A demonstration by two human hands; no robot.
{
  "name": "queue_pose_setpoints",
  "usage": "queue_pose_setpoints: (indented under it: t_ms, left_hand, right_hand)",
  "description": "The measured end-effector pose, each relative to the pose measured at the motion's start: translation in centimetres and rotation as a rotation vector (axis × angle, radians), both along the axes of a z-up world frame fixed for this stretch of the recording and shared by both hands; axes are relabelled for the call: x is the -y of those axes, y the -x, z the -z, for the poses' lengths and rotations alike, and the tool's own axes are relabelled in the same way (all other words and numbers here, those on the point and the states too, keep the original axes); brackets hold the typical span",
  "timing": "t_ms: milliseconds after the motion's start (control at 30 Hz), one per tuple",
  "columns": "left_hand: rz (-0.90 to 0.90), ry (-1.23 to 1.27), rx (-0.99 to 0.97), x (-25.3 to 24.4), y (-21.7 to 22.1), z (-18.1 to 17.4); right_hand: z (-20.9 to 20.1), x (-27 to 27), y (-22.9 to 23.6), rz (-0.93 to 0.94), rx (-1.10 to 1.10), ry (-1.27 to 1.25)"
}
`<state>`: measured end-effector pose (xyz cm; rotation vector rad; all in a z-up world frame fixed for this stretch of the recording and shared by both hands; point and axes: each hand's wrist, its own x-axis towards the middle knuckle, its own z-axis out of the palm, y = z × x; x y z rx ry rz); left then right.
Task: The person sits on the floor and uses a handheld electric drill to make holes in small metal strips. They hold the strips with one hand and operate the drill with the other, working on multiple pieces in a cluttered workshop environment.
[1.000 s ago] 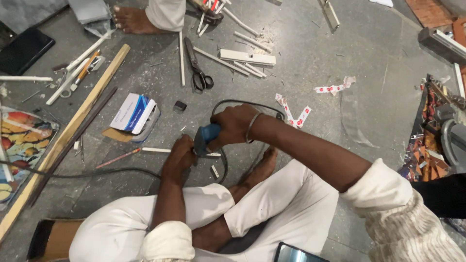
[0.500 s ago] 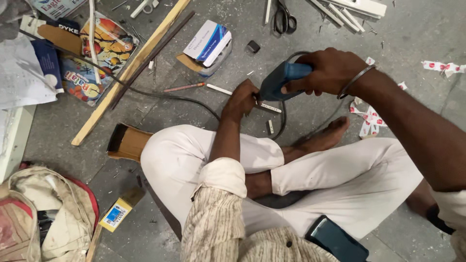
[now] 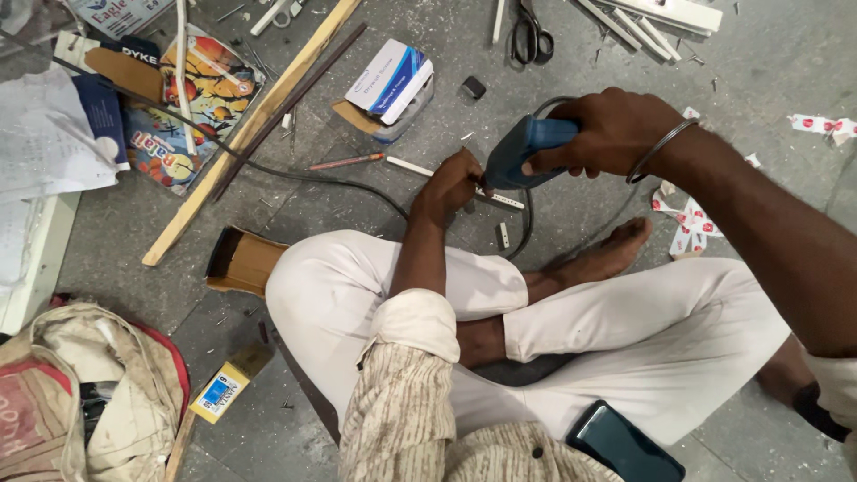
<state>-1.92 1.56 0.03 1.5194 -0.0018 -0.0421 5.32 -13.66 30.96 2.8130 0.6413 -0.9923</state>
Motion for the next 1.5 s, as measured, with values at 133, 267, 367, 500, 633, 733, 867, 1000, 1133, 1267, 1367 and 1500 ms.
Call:
queue_pose_setpoints:
  t_ms: [133,267,367,500,633,733,867,1000,1133,1267,1367,1500]
  left_hand:
    - [0.022,0.071,-0.215,0.0,0.1,-0.8]
    - [0.018,0.197,-0.302,-0.1,0.3,-2.2]
    - [-0.005,0.142,-0.366,0.1,0.4,-2.4]
    - [-0.006,0.265,-0.216,-0.1,0.9,-1.3]
    - [0.024,-0.246,0.006,0.3,-0.3,0.2]
    - [0.001,-0.380,0.074,0.1,-1.1,1.0]
    - [0.035,-0.384,0.049,-0.1,-1.0,1.5]
    - [0.037,-0.380,0.050,-0.1,-1.4,0.8]
    - [-0.078,-0.278,0.143,-0.2,0.3,0.1]
    - [-0.107,-0.374,0.190,0.1,0.4,-0.7]
    - [-0.123,-0.278,0.010,0.1,0.5,-1.1]
    - [-0.068,-0.334,0.091,-0.3,0.0,-1.9]
  right_hand:
    - [-0.4,-0.5,0.2,-0.027,0.012,0.031]
    - [-0.6,-1.0,0.4,0.003,0.001,0.029]
    - [-0.6,-1.1,0.5,-0.009,0.000,0.055]
    - [0.0,-0.9,0.2,0.052,-0.037,0.013]
    - [1.2,-0.5,-0.3,0.076,-0.112,-0.057]
    - [1.3,-0.3,-0.3,-0.102,-0.116,-0.159]
    - [0.8,-0.8,0.4,-0.053,-0.093,-0.007]
    - [-0.1,-1.7,1.0,-0.056,-0.021,0.106]
    - [0.1,-2.2,1.3,-0.260,0.143,0.035]
    - [0.7,-2.1,1.1,-0.240,0.107,0.118]
    - [1.1,-2.0,1.1,-0.234,0.093,0.144]
    - [1.1,-2.0,0.7,-0.239,0.112,0.107]
